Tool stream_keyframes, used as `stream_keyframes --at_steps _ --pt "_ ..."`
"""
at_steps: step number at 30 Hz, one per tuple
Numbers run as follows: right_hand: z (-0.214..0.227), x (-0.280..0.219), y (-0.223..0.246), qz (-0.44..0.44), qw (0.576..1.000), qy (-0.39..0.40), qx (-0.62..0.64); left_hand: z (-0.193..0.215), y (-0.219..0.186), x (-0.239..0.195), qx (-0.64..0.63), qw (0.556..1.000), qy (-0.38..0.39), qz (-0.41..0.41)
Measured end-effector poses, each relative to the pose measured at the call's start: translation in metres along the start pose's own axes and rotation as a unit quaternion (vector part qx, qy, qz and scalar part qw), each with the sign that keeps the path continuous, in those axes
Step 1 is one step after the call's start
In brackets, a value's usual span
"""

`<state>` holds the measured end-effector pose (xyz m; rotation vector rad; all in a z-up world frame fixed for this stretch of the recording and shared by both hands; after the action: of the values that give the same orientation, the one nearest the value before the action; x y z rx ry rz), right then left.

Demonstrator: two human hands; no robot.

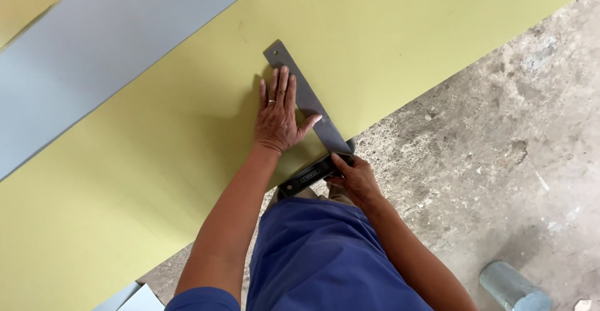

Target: Marking and cutting sheets of yellow material using a square tool and a utility knife.

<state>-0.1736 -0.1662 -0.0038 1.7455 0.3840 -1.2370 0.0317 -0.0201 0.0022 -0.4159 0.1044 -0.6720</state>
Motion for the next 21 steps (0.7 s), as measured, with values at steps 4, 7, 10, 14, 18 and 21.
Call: stream_keyframes --at_steps 4,7,10,14,18,21 --pt "-0.001 0.004 0.001 -0.047 0.998 0.039 0.015 -0.001 -0.002 0.002 0.037 0.999 -0.007 -0.011" --pt "-0.003 0.013 0.0 -0.039 0.997 0.04 0.05 0.001 -0.002 0.004 0.036 0.999 0.003 0.005" --pt "0.001 0.016 -0.01 -0.037 0.993 0.084 0.068 0.002 -0.008 -0.004 0.036 0.999 0.006 0.017" --pt "-0.004 0.005 -0.001 -0.046 0.994 0.06 0.081 -0.002 -0.009 0.001 0.038 0.999 0.009 0.015" --pt "-0.006 0.0 0.003 -0.024 0.995 0.063 0.073 -0.002 -0.008 -0.004 0.047 0.999 0.006 0.017" --pt "-0.002 0.006 -0.005 -0.034 0.996 0.042 0.065 -0.001 -0.011 0.0 0.072 0.997 0.026 0.018"
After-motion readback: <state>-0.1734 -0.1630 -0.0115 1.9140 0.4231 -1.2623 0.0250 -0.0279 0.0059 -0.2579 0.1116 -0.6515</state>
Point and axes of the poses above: each hand's wrist, its own x-axis towards the middle knuckle, its own z-axis out of the back of the hand, y = z × x, the point moved 3 cm from there along x, towards the middle knuckle, and after that the axes turned 2 degrees about z, right-handed, at the moved point
